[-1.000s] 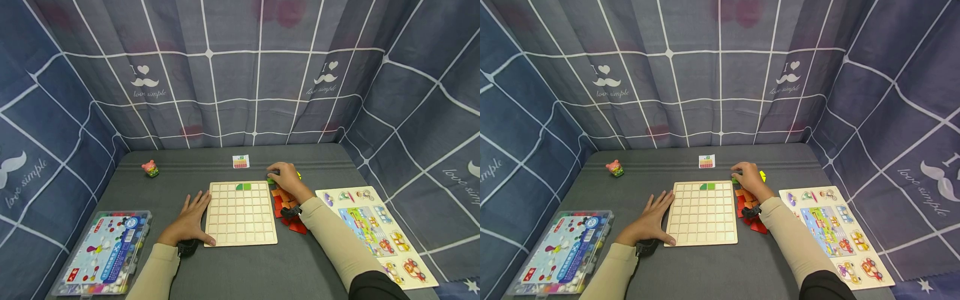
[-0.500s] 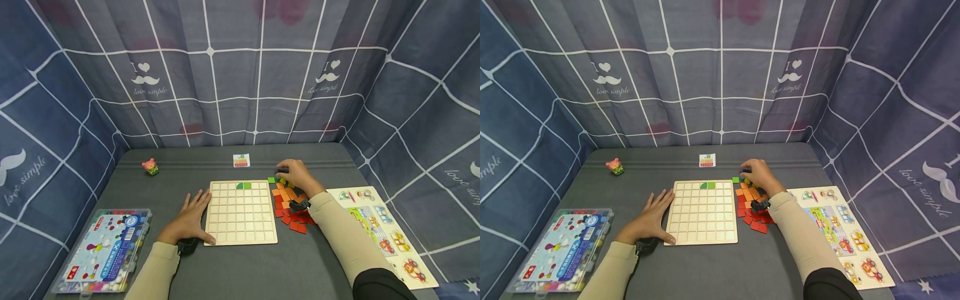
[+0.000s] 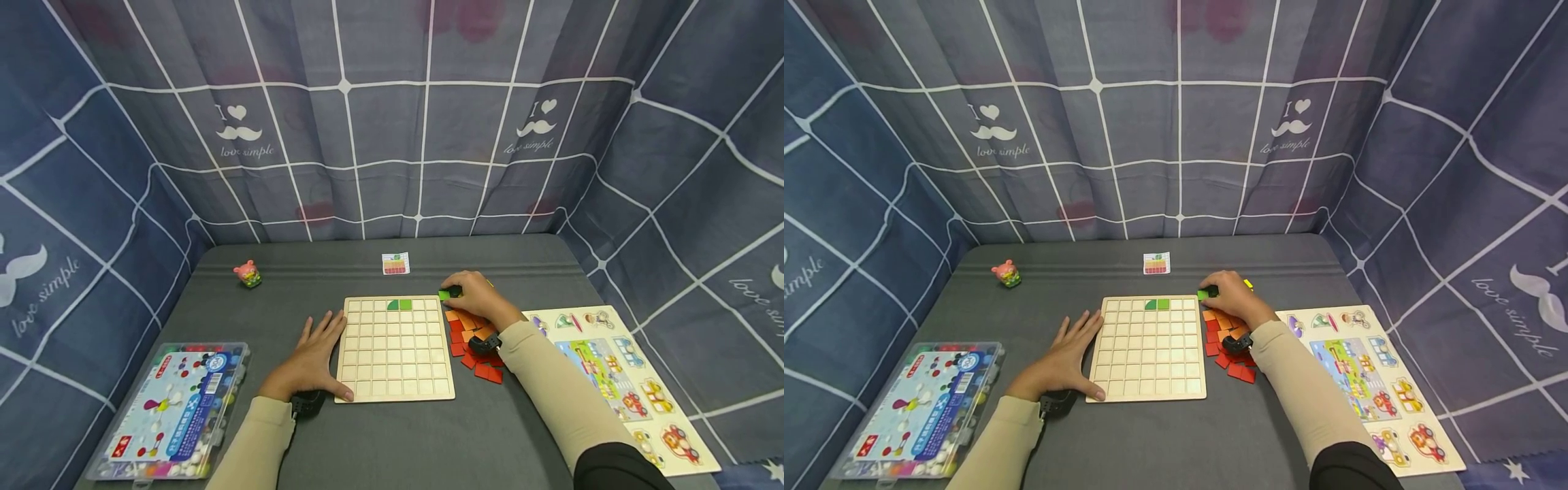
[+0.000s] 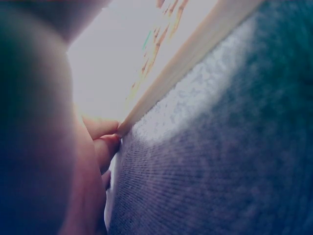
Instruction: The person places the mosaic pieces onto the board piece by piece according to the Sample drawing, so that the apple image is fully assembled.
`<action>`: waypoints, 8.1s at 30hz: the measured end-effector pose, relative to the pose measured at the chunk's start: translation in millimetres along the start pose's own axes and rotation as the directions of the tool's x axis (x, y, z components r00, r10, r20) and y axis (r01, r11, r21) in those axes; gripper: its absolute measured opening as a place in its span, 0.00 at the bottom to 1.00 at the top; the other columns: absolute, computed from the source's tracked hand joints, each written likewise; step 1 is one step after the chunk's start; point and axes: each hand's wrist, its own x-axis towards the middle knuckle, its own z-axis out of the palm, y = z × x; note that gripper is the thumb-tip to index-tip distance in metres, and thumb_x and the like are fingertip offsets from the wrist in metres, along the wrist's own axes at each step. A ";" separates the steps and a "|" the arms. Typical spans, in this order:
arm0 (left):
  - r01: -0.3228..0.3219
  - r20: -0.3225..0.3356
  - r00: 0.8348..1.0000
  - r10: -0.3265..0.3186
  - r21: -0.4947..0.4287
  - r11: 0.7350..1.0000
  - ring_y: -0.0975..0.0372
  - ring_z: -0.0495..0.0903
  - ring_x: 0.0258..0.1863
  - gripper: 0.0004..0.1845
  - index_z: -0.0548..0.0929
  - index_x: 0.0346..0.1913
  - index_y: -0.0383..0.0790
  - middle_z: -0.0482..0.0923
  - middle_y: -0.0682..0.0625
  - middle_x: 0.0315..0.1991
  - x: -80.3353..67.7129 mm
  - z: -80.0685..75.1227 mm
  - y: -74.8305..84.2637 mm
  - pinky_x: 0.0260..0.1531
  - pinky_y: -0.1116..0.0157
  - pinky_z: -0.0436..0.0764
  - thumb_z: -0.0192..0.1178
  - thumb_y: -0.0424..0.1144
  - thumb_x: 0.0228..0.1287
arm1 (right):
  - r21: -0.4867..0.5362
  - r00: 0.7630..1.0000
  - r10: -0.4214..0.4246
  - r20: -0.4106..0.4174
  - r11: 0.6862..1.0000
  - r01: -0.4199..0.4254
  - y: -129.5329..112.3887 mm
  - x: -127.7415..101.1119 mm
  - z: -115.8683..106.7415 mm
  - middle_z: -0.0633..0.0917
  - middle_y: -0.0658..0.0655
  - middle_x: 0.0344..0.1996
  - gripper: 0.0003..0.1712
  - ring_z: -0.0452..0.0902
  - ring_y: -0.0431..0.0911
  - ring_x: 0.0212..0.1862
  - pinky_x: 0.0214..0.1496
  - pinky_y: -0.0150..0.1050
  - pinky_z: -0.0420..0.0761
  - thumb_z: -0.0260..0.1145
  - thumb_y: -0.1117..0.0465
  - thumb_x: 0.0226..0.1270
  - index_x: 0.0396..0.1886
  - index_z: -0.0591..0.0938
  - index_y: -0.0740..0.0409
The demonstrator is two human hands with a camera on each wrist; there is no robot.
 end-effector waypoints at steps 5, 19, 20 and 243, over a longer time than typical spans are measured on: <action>0.006 -0.002 1.000 -0.006 -0.005 1.000 0.45 0.38 0.83 0.87 0.49 0.86 0.37 0.41 0.42 0.85 0.2 0.3 0.3 0.75 0.39 0.27 0.81 0.79 0.24 | 0.002 1.000 -0.001 -0.008 1.000 0.001 -1.4 -0.9 2.3 0.88 0.59 0.54 0.15 0.81 0.58 0.61 0.68 0.56 0.75 0.80 0.62 0.66 0.52 0.91 0.58; 0.000 -0.006 1.000 0.000 -0.009 1.000 0.44 0.39 0.83 0.87 0.49 0.86 0.36 0.41 0.41 0.85 0.7 0.7 0.5 0.75 0.38 0.27 0.81 0.79 0.24 | 0.009 0.998 0.032 -0.061 0.999 -0.032 -3.4 0.7 7.3 0.89 0.59 0.51 0.11 0.81 0.59 0.60 0.68 0.57 0.74 0.78 0.64 0.68 0.48 0.91 0.60; 0.000 -0.005 1.000 0.000 -0.008 1.000 0.44 0.39 0.83 0.87 0.49 0.86 0.37 0.41 0.41 0.85 0.6 0.7 0.6 0.75 0.38 0.27 0.81 0.79 0.24 | 0.016 0.997 0.037 -0.069 0.999 -0.036 -3.8 0.6 7.3 0.89 0.60 0.50 0.11 0.81 0.59 0.59 0.67 0.57 0.75 0.78 0.65 0.67 0.48 0.91 0.60; -0.006 -0.003 1.000 0.006 0.011 1.000 0.42 0.40 0.82 0.87 0.49 0.85 0.34 0.42 0.39 0.85 0.1 -0.7 3.0 0.75 0.37 0.29 0.82 0.77 0.24 | 0.134 0.990 -0.140 -0.029 0.981 0.143 -66.2 4.6 37.0 0.88 0.53 0.46 0.13 0.84 0.45 0.44 0.47 0.38 0.86 0.78 0.65 0.67 0.49 0.89 0.61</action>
